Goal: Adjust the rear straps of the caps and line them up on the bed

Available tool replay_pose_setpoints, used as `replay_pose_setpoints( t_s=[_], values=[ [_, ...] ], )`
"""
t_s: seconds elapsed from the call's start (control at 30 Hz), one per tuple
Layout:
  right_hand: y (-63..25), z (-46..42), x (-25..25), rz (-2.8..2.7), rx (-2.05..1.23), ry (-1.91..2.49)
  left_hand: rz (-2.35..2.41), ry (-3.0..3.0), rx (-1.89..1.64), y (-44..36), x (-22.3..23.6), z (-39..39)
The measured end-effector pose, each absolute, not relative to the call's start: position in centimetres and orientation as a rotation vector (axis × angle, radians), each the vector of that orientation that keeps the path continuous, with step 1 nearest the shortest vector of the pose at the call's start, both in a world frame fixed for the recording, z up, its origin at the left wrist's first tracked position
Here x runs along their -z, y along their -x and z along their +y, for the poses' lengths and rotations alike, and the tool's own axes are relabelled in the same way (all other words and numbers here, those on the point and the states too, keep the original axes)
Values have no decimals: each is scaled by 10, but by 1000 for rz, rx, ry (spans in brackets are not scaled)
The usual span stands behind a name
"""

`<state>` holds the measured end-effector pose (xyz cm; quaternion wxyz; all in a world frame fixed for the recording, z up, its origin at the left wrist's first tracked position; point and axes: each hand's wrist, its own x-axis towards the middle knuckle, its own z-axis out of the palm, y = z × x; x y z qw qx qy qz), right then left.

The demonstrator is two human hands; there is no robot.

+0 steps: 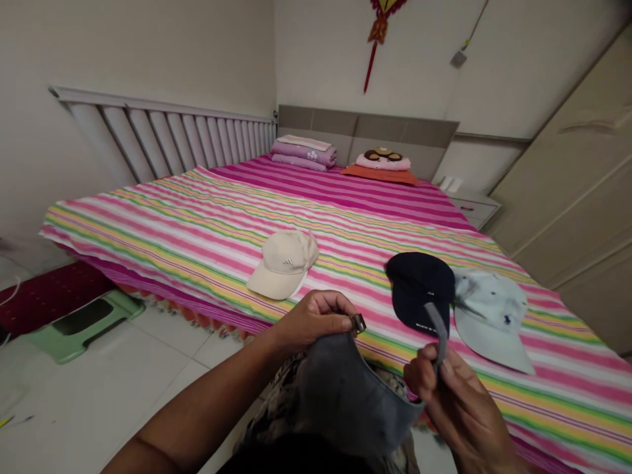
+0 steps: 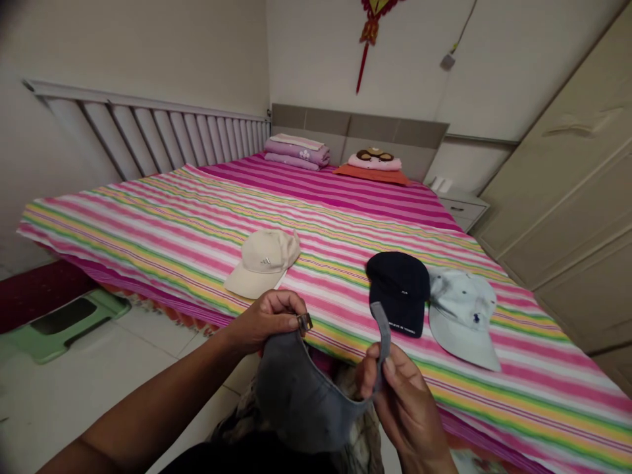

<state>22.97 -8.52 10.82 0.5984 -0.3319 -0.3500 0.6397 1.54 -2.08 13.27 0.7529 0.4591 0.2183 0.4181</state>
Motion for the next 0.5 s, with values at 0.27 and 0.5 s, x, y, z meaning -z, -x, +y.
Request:
replay_pose_setpoints(
  t_s=[0.27,0.5],
  values=[
    [-222,-83,-130,-988,-1490,839,390,-1009,-823,-25,-134,-24],
    [-200,-78,-140,-1046,-1564,918,363,-939,-728,-37,-128,-30]
  ],
)
